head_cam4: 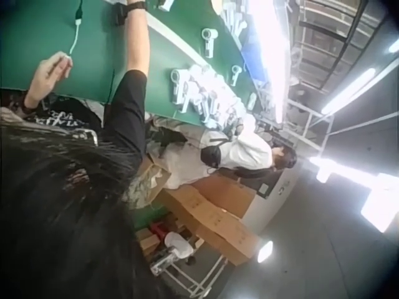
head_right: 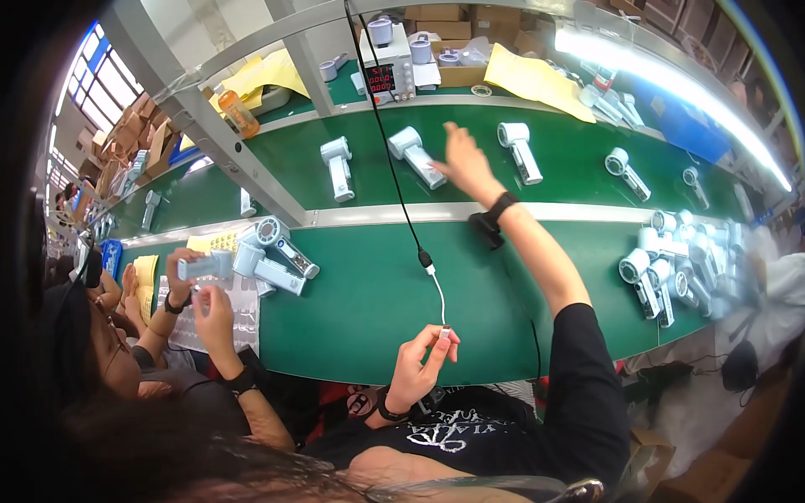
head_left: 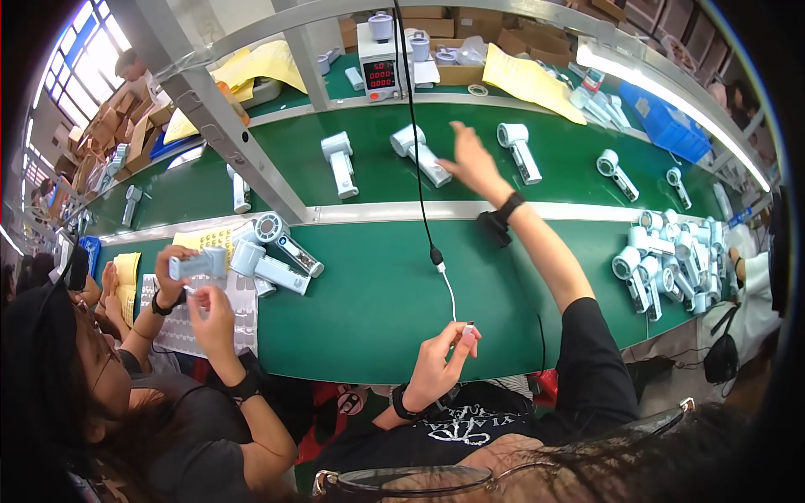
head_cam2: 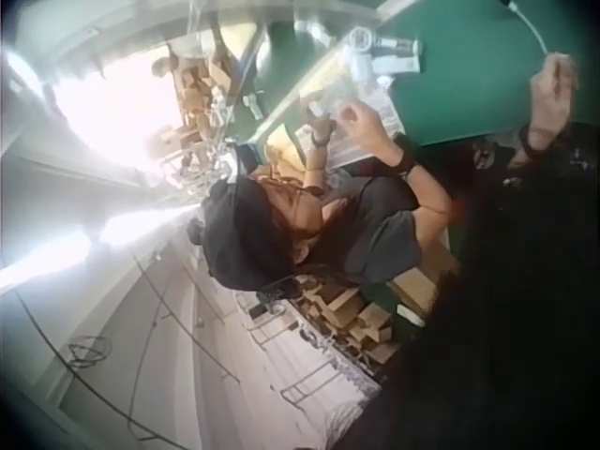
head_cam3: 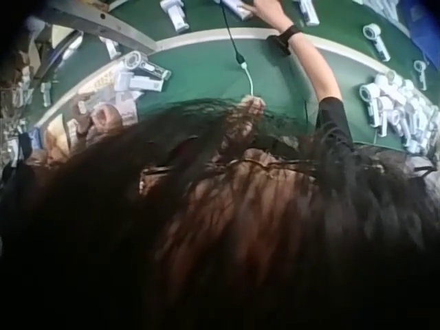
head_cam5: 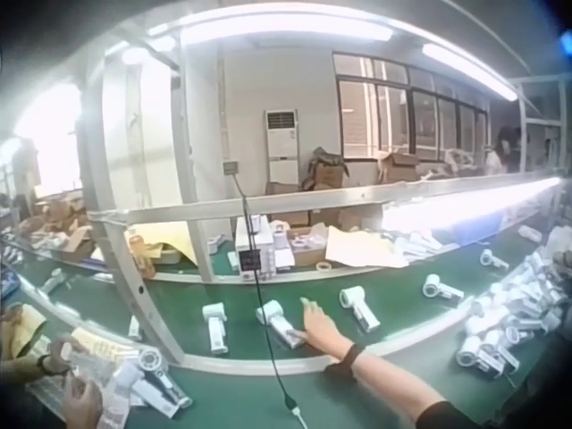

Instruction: The person tests a handheld fan by plugging a cable into its base, pressing buttons, and observing the display before setting it aside and repeating the process with another fan.

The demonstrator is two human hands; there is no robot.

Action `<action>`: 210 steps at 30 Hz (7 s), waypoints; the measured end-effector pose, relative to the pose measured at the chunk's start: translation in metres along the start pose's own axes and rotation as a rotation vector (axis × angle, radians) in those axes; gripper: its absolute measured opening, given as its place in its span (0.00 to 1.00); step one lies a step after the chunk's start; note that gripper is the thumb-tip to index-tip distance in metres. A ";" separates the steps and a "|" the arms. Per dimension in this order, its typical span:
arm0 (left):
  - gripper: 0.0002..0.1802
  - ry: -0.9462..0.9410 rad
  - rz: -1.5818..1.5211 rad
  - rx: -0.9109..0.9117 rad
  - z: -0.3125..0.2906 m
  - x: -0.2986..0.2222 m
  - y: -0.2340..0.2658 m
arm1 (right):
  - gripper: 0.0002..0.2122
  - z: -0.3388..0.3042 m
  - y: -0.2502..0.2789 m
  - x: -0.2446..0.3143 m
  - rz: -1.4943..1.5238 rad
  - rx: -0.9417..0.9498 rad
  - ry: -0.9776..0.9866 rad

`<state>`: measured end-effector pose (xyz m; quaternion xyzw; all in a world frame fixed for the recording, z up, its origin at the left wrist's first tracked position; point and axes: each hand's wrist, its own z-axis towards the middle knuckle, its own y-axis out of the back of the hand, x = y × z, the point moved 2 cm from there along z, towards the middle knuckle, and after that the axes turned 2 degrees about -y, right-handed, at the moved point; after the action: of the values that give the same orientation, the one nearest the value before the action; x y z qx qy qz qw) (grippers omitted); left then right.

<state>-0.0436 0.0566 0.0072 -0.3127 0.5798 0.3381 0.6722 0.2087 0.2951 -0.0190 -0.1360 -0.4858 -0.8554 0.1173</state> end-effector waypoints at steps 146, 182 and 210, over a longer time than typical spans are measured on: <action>0.13 -0.075 0.003 -0.067 -0.012 0.001 -0.041 | 0.31 -0.227 0.141 0.127 1.606 -0.049 -0.406; 0.05 -0.069 0.129 0.050 -0.005 0.002 -0.026 | 0.31 -0.231 0.135 0.122 1.512 -0.106 -0.435; 0.06 -0.197 -0.008 -0.282 -0.007 0.016 0.015 | 0.14 -0.117 0.100 -0.033 0.158 0.453 -0.029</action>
<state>-0.0583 0.0607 -0.0097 -0.3715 0.4566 0.4422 0.6767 0.2594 0.1458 -0.0080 -0.1558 -0.6548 -0.7108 0.2043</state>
